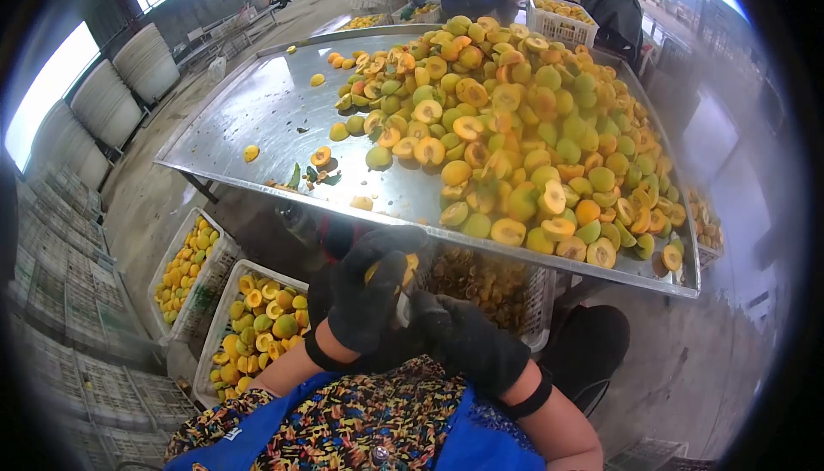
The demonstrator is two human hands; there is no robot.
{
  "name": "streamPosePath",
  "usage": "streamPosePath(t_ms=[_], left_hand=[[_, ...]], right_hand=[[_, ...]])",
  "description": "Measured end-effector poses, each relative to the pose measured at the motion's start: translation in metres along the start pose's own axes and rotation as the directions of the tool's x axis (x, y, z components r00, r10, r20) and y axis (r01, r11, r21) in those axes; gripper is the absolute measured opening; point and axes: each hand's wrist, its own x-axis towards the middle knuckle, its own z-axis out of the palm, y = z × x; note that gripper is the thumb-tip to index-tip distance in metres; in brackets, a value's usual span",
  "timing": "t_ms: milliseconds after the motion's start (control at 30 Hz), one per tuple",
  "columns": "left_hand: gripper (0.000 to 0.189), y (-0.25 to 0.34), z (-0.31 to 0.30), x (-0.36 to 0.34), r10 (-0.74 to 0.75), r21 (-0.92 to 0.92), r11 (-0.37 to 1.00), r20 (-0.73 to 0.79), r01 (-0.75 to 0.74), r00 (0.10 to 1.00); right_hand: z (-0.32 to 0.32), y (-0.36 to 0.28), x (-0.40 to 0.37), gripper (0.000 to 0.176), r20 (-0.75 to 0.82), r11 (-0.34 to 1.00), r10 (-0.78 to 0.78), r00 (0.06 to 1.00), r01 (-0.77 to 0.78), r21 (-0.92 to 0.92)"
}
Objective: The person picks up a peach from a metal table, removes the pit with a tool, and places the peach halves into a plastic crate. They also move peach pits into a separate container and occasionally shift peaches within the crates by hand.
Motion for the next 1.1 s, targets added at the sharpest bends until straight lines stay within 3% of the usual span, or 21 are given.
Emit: streamPosePath(t_ms=[33,100,167,233,333,433,500,533,600,633,700,733,800,833,933,1000,1100], left_hand=[[0.021,0.000,0.000,0.001,0.090,0.063,0.994,0.022,-0.091,0.996],[0.021,0.015,0.000,0.002,0.052,0.147,0.987,0.110,-0.068,0.993],[0.021,0.019,0.001,0.002,-0.003,0.186,0.982,0.112,-0.018,0.994],[0.020,0.014,0.007,0.004,-0.002,0.162,0.987,0.037,-0.004,0.999],[0.019,-0.012,0.014,0.003,0.173,0.076,0.983,-0.077,-0.168,0.982],[0.018,-0.010,0.005,0.006,-0.104,-0.091,0.990,0.061,0.110,0.993],[0.016,-0.012,0.000,0.010,-0.166,-0.157,0.969,0.167,0.193,0.972],[0.016,-0.014,0.001,0.010,-0.177,-0.128,0.972,0.157,0.197,0.972],[0.016,-0.022,0.006,0.008,-0.175,-0.011,0.984,0.074,0.176,0.982],[0.016,-0.025,0.009,0.006,-0.156,0.081,0.985,0.003,0.155,0.988],[0.018,-0.028,0.006,0.007,-0.070,0.149,0.987,0.087,0.057,0.994],[0.019,-0.029,0.004,0.009,-0.027,0.180,0.984,0.132,0.003,0.991],[0.021,-0.032,-0.003,0.014,-0.119,-0.168,0.971,0.283,0.172,0.952],[0.023,-0.033,-0.006,0.014,-0.141,-0.324,0.907,0.366,0.268,0.920],[0.027,-0.025,-0.011,0.012,-0.174,-0.488,0.777,0.442,0.399,0.880],[0.030,-0.026,0.002,0.000,-0.144,-0.483,0.841,0.235,0.244,0.961],[0.032,-0.035,0.020,-0.008,-0.270,-0.427,0.860,0.084,0.279,0.959]], right_hand=[[0.001,0.001,-0.001,0.048,0.000,1.000,0.008,1.000,-0.008,0.022],[-0.004,0.015,0.002,0.051,0.072,0.992,-0.094,0.993,0.088,0.089],[-0.005,0.020,0.002,0.053,0.111,0.991,-0.067,0.992,0.053,0.125],[-0.006,0.012,0.002,0.055,0.120,0.989,0.077,0.990,-0.091,0.121],[0.011,0.011,0.003,0.060,-0.078,0.995,-0.094,0.992,0.095,0.005],[-0.001,0.008,0.001,0.059,0.040,0.987,0.149,0.988,-0.152,0.057],[-0.005,0.016,0.003,0.059,0.146,0.963,0.164,0.976,-0.191,0.193],[-0.005,0.018,0.004,0.059,0.201,0.943,0.165,0.966,-0.214,0.256],[0.005,0.019,0.006,0.059,0.054,0.992,0.042,0.998,-0.048,0.117],[0.006,0.018,0.006,0.059,0.043,0.993,0.059,0.997,-0.064,0.104],[0.004,0.012,0.006,0.060,0.077,0.973,0.174,0.982,-0.183,0.139],[0.000,0.009,0.006,0.061,0.127,0.941,0.266,0.956,-0.286,0.182],[-0.008,0.022,0.011,0.062,0.359,0.817,0.278,0.891,-0.416,0.399],[-0.012,0.031,0.015,0.063,0.470,0.727,0.254,0.845,-0.487,0.484],[-0.021,0.050,0.023,0.058,0.661,0.542,0.098,0.744,-0.597,0.591],[-0.024,0.058,0.028,0.062,0.714,0.431,0.002,0.700,-0.645,0.632],[-0.029,0.068,0.036,0.067,0.727,0.300,-0.043,0.685,-0.685,0.664]])
